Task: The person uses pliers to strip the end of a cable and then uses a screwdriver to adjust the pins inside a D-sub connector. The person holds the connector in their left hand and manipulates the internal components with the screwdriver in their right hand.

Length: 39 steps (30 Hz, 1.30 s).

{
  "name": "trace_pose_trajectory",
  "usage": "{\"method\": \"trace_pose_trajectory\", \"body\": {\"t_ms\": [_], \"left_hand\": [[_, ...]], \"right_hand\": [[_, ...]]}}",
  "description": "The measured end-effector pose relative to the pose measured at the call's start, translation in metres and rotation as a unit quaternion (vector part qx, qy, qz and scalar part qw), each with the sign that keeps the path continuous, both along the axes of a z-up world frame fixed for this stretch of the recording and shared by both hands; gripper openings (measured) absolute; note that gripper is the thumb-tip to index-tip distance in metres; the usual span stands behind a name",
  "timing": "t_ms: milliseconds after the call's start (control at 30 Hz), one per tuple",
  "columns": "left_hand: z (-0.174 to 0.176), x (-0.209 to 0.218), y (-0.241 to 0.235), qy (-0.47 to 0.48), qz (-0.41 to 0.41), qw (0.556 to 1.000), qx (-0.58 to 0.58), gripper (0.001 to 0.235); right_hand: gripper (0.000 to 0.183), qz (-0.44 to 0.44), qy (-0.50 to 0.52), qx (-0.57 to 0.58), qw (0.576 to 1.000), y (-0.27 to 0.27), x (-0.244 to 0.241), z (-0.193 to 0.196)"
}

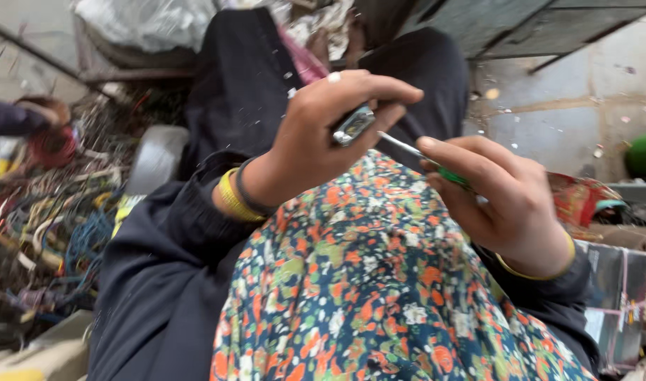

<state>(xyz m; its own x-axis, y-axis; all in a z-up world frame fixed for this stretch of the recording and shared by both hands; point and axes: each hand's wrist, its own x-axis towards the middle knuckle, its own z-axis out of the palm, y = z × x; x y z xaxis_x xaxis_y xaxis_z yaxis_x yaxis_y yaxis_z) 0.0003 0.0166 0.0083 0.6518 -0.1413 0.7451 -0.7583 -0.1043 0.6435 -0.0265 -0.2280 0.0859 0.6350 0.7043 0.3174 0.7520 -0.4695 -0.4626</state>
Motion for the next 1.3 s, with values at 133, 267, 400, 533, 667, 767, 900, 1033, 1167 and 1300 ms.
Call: {"method": "trace_pose_trajectory", "body": {"t_ms": [133, 267, 400, 533, 667, 767, 900, 1033, 1167, 1300], "left_hand": [[0.006, -0.002, -0.001, 0.002, 0.012, 1.0, -0.009, 0.02], [0.009, -0.004, -0.002, 0.013, 0.016, 1.0, -0.005, 0.019], [0.005, -0.004, -0.002, 0.018, -0.01, 1.0, 0.006, 0.017], [0.007, -0.004, -0.002, 0.011, -0.029, 0.999, 0.021, 0.018], [0.007, -0.003, -0.001, 0.006, -0.038, 0.999, 0.033, 0.021], [0.004, -0.003, -0.001, 0.008, -0.042, 0.998, 0.043, 0.023], [0.005, -0.003, -0.001, 0.0, -0.043, 0.998, 0.053, 0.029], [0.005, -0.003, -0.002, 0.0, -0.03, 0.998, 0.049, 0.022], [0.005, -0.004, -0.002, -0.005, -0.028, 0.998, 0.05, 0.021], [0.005, -0.004, -0.001, 0.004, -0.036, 0.998, 0.053, 0.022]], "right_hand": [[0.038, 0.0, -0.03, -0.026, 0.999, 0.005, -0.002, 0.004], [0.039, 0.004, -0.021, -0.026, 0.999, 0.008, 0.001, 0.001], [0.041, -0.007, -0.022, -0.033, 0.999, 0.006, 0.003, -0.004], [0.043, 0.001, -0.029, -0.032, 0.999, 0.006, 0.002, -0.003], [0.044, 0.002, -0.016, -0.035, 0.999, 0.005, 0.002, -0.001], [0.044, -0.004, -0.008, -0.048, 0.999, 0.002, 0.0, 0.001], [0.046, -0.01, 0.004, -0.054, 0.998, -0.001, -0.001, 0.003], [0.046, -0.004, 0.01, -0.064, 0.998, -0.002, 0.001, 0.004], [0.046, -0.003, 0.024, -0.063, 0.998, -0.002, 0.001, 0.005], [0.044, -0.024, 0.027, -0.059, 0.998, 0.0, -0.002, 0.007]]}}
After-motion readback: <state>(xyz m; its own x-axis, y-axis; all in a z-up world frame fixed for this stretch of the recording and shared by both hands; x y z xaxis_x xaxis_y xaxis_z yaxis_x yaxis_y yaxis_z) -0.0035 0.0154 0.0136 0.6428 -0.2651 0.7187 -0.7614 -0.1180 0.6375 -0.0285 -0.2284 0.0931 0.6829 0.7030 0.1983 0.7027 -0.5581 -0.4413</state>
